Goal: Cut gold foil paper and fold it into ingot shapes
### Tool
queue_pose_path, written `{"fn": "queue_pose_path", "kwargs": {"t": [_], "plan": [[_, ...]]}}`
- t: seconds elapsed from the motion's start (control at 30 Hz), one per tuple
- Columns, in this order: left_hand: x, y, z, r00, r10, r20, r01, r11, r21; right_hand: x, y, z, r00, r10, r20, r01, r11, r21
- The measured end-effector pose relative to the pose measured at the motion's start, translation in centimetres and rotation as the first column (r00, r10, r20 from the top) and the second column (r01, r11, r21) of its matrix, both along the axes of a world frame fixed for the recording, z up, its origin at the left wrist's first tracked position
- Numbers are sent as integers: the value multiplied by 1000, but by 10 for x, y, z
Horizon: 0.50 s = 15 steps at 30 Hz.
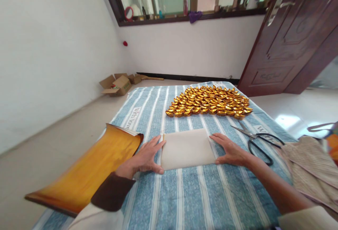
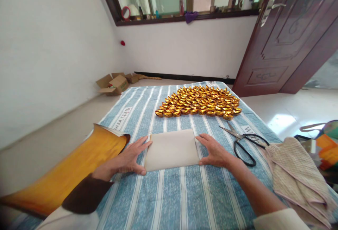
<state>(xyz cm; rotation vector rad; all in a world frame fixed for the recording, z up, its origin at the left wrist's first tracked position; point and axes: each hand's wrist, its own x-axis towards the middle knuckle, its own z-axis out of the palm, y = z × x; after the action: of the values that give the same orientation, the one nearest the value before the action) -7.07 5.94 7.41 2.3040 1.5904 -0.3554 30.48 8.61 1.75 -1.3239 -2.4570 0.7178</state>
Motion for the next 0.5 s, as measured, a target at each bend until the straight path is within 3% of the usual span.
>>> {"fn": "queue_pose_path", "kwargs": {"t": [0.3, 0.4, 0.5], "plan": [[-5, -4, 16, 997, 2, 83, -7, 998, 63, -17, -31, 12, 975, -178, -136, 205, 954, 219], [13, -11, 18, 996, -6, 91, -14, 974, 225, -32, -38, 8, 949, -276, -154, 305, 929, 212], [45, -21, 3, 985, -139, 101, 71, 865, 496, -46, -39, 2, 914, -358, -193, 389, 907, 160]]}}
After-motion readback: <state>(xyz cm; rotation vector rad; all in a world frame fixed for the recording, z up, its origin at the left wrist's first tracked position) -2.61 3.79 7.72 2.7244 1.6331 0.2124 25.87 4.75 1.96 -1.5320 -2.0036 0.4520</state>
